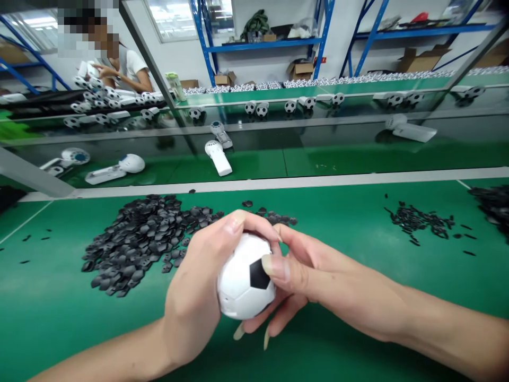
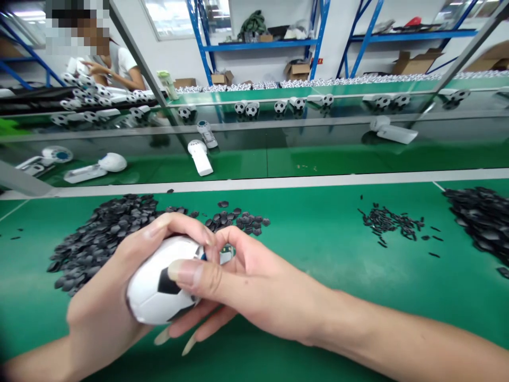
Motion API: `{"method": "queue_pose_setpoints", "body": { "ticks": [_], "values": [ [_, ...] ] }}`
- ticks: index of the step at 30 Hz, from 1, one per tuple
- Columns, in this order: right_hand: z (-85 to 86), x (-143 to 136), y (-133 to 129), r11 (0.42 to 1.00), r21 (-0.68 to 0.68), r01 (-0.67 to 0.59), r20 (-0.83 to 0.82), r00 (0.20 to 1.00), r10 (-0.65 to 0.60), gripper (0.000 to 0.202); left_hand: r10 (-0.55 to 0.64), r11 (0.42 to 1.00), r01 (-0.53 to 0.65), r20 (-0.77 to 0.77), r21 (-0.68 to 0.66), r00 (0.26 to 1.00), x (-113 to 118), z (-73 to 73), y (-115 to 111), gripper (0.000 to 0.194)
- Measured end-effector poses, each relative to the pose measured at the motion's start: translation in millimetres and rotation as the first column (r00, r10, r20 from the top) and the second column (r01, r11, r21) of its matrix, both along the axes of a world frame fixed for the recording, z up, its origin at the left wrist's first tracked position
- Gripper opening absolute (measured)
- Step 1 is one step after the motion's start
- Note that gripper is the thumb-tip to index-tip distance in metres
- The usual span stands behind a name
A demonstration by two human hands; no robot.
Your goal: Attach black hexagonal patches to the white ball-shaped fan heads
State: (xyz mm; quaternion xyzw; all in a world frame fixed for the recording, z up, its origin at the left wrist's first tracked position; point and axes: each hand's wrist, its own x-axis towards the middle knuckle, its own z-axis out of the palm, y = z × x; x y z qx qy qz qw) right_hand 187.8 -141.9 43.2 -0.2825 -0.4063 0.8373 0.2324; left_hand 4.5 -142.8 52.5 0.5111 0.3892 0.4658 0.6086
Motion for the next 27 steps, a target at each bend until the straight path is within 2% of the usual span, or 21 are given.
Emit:
{"method": "queue_pose_setpoints", "body": {
  "ticks": [3,6,9,11,13,17,19,23,27],
  "values": [
    [-1.9,0.6,-2.4,1.000,0.016,0.003,-0.036,0.999,-0.002,0.066,-0.006,0.999,0.007,-0.032,0.037,0.999,-2.7,0.7,-7.7,0.035],
    [-0.8,3.0,-4.3,0.998,0.053,0.039,-0.082,0.996,-0.034,0.062,0.033,0.982,-0.028,-0.026,0.189,0.999,-4.0,-4.3,-14.6,0.024],
    [5.4,5.2,-4.5,0.996,0.067,0.067,-0.056,0.996,-0.063,0.059,0.123,0.935,-0.115,-0.003,0.334,0.992,-3.1,-9.6,-16.8,0.021],
    [9.9,5.5,-3.7,0.995,0.064,0.072,-0.009,0.997,-0.071,0.058,0.165,0.935,-0.155,-0.005,0.318,0.986,-2.0,-9.9,-14.7,0.018],
    [12.8,4.8,-2.2,0.995,0.060,0.077,0.032,0.996,-0.079,0.061,0.162,0.959,-0.156,-0.007,0.235,0.987,-1.0,-8.8,-10.3,0.017],
    [11.1,3.4,1.1,0.995,0.036,0.093,0.098,0.991,-0.096,0.077,0.045,0.995,-0.050,0.062,0.085,0.997,0.5,-9.5,0.2,0.017],
    [7.8,3.4,2.2,0.996,0.030,0.090,0.076,0.993,-0.092,0.083,-0.004,0.997,-0.003,0.096,0.080,0.995,0.6,-11.4,3.9,0.021],
    [1.9,2.9,2.4,0.994,0.060,0.092,-0.021,0.996,-0.091,0.071,-0.031,0.995,0.022,0.096,0.095,0.995,-0.8,-13.1,5.9,0.020],
    [1.3,-0.3,-1.8,0.992,0.050,0.112,-0.019,0.994,-0.111,0.074,-0.033,0.994,0.024,0.079,0.110,0.996,-0.4,-17.0,2.6,0.022]
  ]
}}
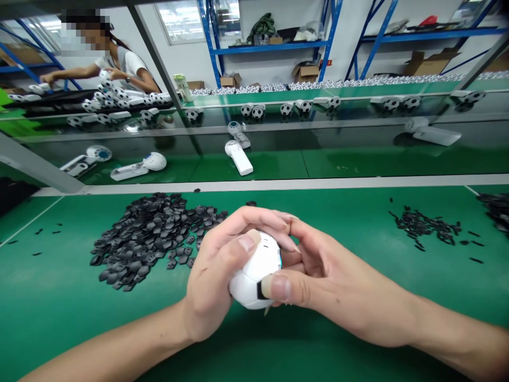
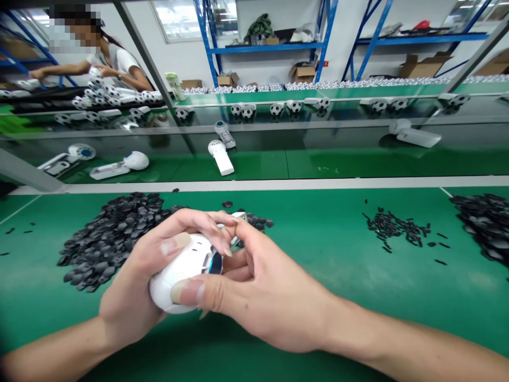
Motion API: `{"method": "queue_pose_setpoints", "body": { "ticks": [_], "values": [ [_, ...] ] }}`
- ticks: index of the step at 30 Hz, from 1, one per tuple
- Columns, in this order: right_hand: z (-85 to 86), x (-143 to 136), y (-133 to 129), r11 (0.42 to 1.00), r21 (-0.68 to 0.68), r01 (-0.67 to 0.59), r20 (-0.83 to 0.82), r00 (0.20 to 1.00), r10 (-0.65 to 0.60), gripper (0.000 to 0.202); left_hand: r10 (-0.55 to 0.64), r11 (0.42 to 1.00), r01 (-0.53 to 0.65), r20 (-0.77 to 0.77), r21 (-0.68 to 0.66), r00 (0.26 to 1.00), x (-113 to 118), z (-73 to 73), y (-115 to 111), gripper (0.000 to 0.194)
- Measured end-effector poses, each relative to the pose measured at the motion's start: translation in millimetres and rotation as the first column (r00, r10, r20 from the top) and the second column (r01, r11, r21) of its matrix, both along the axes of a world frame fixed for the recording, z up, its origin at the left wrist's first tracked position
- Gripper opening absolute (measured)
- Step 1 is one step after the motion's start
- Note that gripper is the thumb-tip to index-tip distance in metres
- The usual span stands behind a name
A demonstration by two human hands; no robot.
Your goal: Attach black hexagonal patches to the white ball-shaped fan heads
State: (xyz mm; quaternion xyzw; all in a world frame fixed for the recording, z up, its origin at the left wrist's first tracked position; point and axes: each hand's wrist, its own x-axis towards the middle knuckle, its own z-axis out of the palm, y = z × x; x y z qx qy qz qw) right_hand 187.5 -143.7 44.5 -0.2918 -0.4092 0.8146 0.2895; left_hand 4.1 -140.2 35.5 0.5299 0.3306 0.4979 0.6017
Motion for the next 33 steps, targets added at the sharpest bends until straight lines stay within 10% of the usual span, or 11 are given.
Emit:
{"method": "queue_pose_setpoints", "body": {
  "ticks": [12,16,21,27,33],
  "values": [
    [7.6,-2.0,-7.0,0.987,0.158,0.008,0.206,0.978,-0.041,0.075,0.109,0.959,-0.056,-0.180,0.278,0.978,3.4,-6.1,-16.5,0.027],
    [1.3,5.0,1.7,0.944,0.327,-0.051,0.365,0.928,-0.076,0.066,0.219,0.967,-0.200,-0.112,0.157,0.969,6.2,-10.9,-11.7,0.015],
    [-24.3,3.5,10.8,0.683,0.727,-0.072,0.440,0.812,-0.383,0.046,0.171,0.948,-0.181,-0.060,-0.262,0.983,12.0,-13.7,6.6,0.056],
    [-17.2,22.4,30.4,0.354,0.855,-0.380,0.519,0.608,-0.600,0.021,0.109,0.838,-0.071,0.039,-0.541,0.993,9.4,-9.0,21.1,0.026],
    [-20.3,57.3,71.1,0.561,0.544,-0.624,0.810,0.215,-0.546,0.022,0.227,0.892,-0.214,-0.016,-0.399,0.974,-1.7,-3.5,33.2,0.058]
  ]
}}
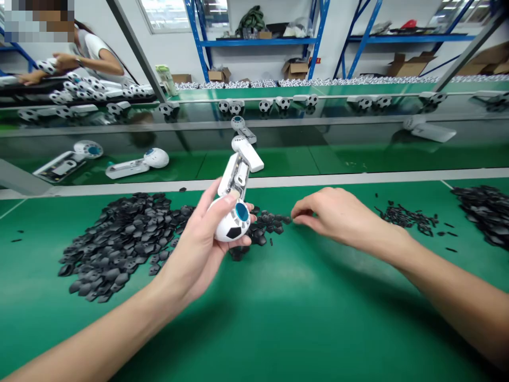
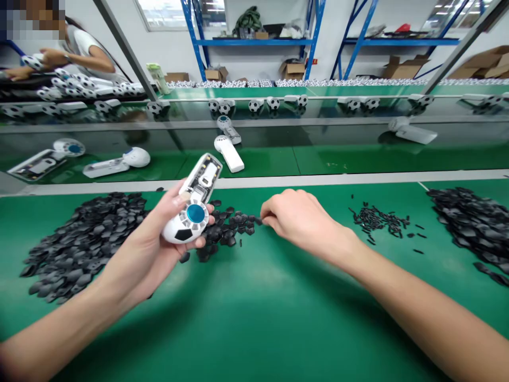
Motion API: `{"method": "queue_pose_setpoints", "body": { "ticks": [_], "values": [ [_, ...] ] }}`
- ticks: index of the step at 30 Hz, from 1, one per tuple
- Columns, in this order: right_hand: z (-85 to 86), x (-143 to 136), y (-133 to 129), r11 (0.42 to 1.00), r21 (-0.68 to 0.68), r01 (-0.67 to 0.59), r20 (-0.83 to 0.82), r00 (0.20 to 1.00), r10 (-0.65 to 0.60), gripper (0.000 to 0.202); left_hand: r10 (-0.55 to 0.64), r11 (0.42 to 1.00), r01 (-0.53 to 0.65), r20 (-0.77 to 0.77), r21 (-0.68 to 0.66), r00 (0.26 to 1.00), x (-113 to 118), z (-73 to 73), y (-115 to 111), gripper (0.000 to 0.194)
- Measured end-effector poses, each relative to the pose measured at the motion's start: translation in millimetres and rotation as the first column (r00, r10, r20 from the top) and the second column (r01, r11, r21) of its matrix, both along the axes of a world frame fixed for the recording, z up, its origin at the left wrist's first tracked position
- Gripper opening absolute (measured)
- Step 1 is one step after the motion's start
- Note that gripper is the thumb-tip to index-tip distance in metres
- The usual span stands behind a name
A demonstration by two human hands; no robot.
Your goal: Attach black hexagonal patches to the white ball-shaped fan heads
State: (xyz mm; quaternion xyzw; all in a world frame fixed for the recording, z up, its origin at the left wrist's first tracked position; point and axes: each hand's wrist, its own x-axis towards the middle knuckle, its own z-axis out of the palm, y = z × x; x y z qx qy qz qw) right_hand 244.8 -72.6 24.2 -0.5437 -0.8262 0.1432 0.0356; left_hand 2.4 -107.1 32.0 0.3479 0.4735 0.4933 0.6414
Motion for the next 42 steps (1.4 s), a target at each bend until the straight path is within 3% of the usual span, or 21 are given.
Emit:
{"method": "queue_pose_setpoints", "body": {
  "ticks": [3,7,13,19,24,26,27,28,31,33,35,38,42],
  "values": [
    [-15.2,1.6,11.8,1.000,-0.026,0.000,0.086,0.996,0.002,0.024,0.012,0.995,-0.012,-0.007,0.101,1.000,-4.5,-0.1,4.6,0.079],
    [-23.2,-1.3,13.6,1.000,0.002,0.001,0.114,0.993,-0.001,0.022,0.008,0.990,-0.001,-0.047,0.138,0.999,-6.9,-5.8,9.8,0.071],
    [-16.6,-13.7,4.3,0.984,0.060,-0.169,0.336,0.931,0.139,0.019,0.002,0.993,-0.001,-0.009,0.115,1.000,-8.3,-16.5,16.0,0.082],
    [-10.8,-28.4,-3.7,0.954,0.045,-0.296,0.474,0.847,0.240,0.038,-0.070,0.973,0.064,0.016,0.222,0.997,-8.1,-15.6,17.3,0.065],
    [-24.2,-22.2,4.1,0.968,0.162,-0.190,0.321,0.938,0.130,0.026,-0.082,0.978,0.067,0.068,0.200,0.994,-7.0,-13.7,16.4,0.067],
    [-23.2,-16.5,5.5,0.965,0.238,-0.114,0.052,0.993,0.104,0.023,-0.117,0.981,0.102,0.083,0.165,0.990,-7.8,-14.0,16.7,0.052],
    [-19.7,-14.3,4.4,0.961,0.271,-0.063,-0.148,0.983,0.106,0.020,-0.144,0.981,0.130,0.094,0.145,0.985,-8.3,-14.3,17.0,0.045],
    [-14.5,-13.3,1.8,0.959,0.285,-0.002,-0.363,0.925,0.110,0.017,-0.167,0.980,0.152,0.113,0.125,0.979,-8.6,-14.6,17.2,0.042],
    [4.5,-18.9,-12.5,0.990,0.113,0.085,-0.816,0.576,0.043,0.010,-0.184,0.982,0.174,0.181,0.070,0.966,-7.7,-16.1,16.5,0.042],
    [12.6,-28.7,-23.1,0.997,-0.070,0.027,-0.921,0.383,-0.075,0.013,-0.180,0.983,0.171,0.194,0.062,0.964,-5.5,-17.9,14.5,0.044],
    [13.6,-39.4,-31.0,0.973,-0.224,-0.057,-0.946,0.254,-0.202,0.018,-0.220,0.974,0.208,0.170,0.088,0.961,-2.5,-20.3,11.6,0.041],
    [5.6,-50.6,-36.7,0.931,-0.339,-0.139,-0.936,0.155,-0.317,0.023,-0.245,0.963,0.228,0.118,0.141,0.962,2.6,-23.8,6.3,0.043],
    [-5.3,-54.8,-39.6,0.943,-0.324,-0.080,-0.929,0.218,-0.300,0.023,-0.156,0.981,0.148,0.058,0.125,0.986,8.6,-24.4,0.1,0.055]
  ]
}}
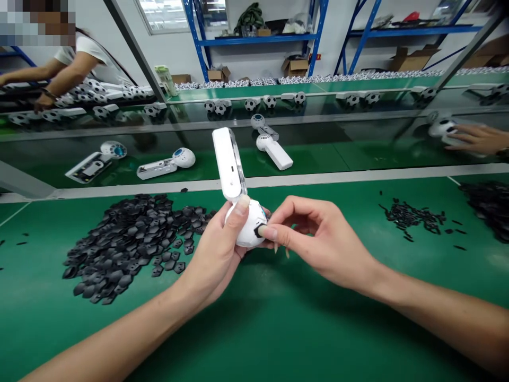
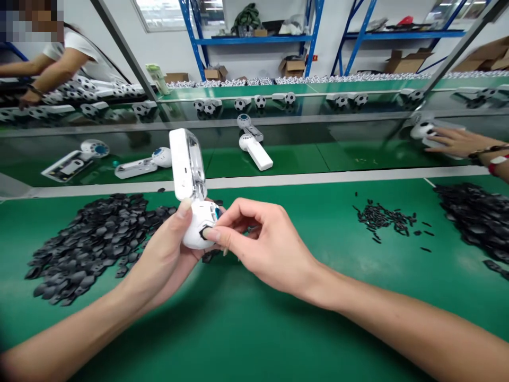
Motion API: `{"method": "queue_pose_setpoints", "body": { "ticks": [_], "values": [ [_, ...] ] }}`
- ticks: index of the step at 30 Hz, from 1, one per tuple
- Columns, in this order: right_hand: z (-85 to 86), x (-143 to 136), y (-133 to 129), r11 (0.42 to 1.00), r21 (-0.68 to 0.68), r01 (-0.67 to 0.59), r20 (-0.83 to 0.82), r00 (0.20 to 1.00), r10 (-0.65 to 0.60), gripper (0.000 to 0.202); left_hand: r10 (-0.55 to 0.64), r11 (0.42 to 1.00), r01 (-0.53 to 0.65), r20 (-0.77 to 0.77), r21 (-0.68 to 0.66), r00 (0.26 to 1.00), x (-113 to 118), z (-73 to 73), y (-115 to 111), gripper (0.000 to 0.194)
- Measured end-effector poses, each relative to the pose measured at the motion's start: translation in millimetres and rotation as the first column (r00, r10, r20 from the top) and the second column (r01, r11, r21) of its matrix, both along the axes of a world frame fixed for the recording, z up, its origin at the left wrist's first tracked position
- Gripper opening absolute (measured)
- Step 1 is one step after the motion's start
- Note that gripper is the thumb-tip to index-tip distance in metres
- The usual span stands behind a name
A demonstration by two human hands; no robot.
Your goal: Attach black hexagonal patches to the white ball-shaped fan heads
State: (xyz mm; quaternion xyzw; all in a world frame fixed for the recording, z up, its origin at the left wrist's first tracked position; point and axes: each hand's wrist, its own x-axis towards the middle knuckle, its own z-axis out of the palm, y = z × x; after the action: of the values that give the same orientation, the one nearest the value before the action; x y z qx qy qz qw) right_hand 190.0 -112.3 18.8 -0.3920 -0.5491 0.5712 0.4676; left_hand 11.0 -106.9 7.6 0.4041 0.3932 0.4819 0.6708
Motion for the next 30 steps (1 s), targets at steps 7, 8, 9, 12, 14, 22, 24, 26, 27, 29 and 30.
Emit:
{"method": "queue_pose_setpoints", "body": {
  "ticks": [7,8,9,12,14,22,24,26,27,29,30],
  "values": [
    [-1.1,-0.9,-3.6,0.999,0.017,0.035,0.022,0.999,-0.035,0.027,0.059,0.998,-0.054,-0.131,0.043,0.990,1.1,-1.3,-3.7,0.069],
    [-0.9,-1.0,-3.6,0.999,0.014,0.035,0.013,0.999,-0.035,0.027,0.065,0.997,-0.057,-0.158,0.053,0.985,-0.1,-3.0,-3.7,0.071],
    [-0.9,-1.0,-3.4,0.999,0.010,0.036,0.007,0.999,-0.036,0.027,0.066,0.996,-0.055,-0.180,0.067,0.981,-1.5,-4.8,-3.5,0.072],
    [-1.3,-0.9,-2.6,0.999,-0.018,0.030,-0.013,0.999,-0.030,0.028,0.052,0.994,-0.029,-0.218,0.107,0.975,-5.7,-8.8,-2.7,0.068],
    [-1.5,-1.0,-1.9,0.999,-0.046,0.016,-0.036,0.999,-0.018,0.029,0.045,0.994,-0.020,-0.231,0.110,0.972,-6.9,-8.7,-2.6,0.064],
    [0.2,-1.5,0.5,0.998,-0.062,-0.014,-0.057,0.998,0.011,0.037,0.033,0.998,-0.024,-0.142,0.066,0.989,-1.5,0.5,-4.3,0.060],
    [-0.9,-1.8,-0.3,0.998,-0.054,-0.010,-0.063,0.998,0.007,0.035,0.046,0.997,-0.037,-0.136,0.069,0.990,-0.2,0.3,-4.7,0.058],
    [-2.4,-2.3,-1.9,0.999,-0.045,-0.003,-0.070,0.998,-0.001,0.033,0.057,0.997,-0.049,-0.122,0.064,0.991,0.7,0.0,-5.3,0.057],
    [-3.2,-2.6,-3.0,0.999,-0.036,0.006,-0.071,0.997,-0.009,0.032,0.060,0.997,-0.053,-0.119,0.059,0.991,1.0,-0.1,-5.8,0.057],
    [-4.5,-3.4,-5.7,0.999,-0.003,0.035,-0.061,0.997,-0.035,0.030,0.075,0.996,-0.069,-0.116,0.053,0.990,1.6,0.3,-7.3,0.058],
    [-4.9,-3.8,-7.1,0.998,0.021,0.054,-0.050,0.997,-0.053,0.029,0.083,0.996,-0.078,-0.116,0.052,0.990,1.9,0.6,-8.3,0.058]
  ]
}}
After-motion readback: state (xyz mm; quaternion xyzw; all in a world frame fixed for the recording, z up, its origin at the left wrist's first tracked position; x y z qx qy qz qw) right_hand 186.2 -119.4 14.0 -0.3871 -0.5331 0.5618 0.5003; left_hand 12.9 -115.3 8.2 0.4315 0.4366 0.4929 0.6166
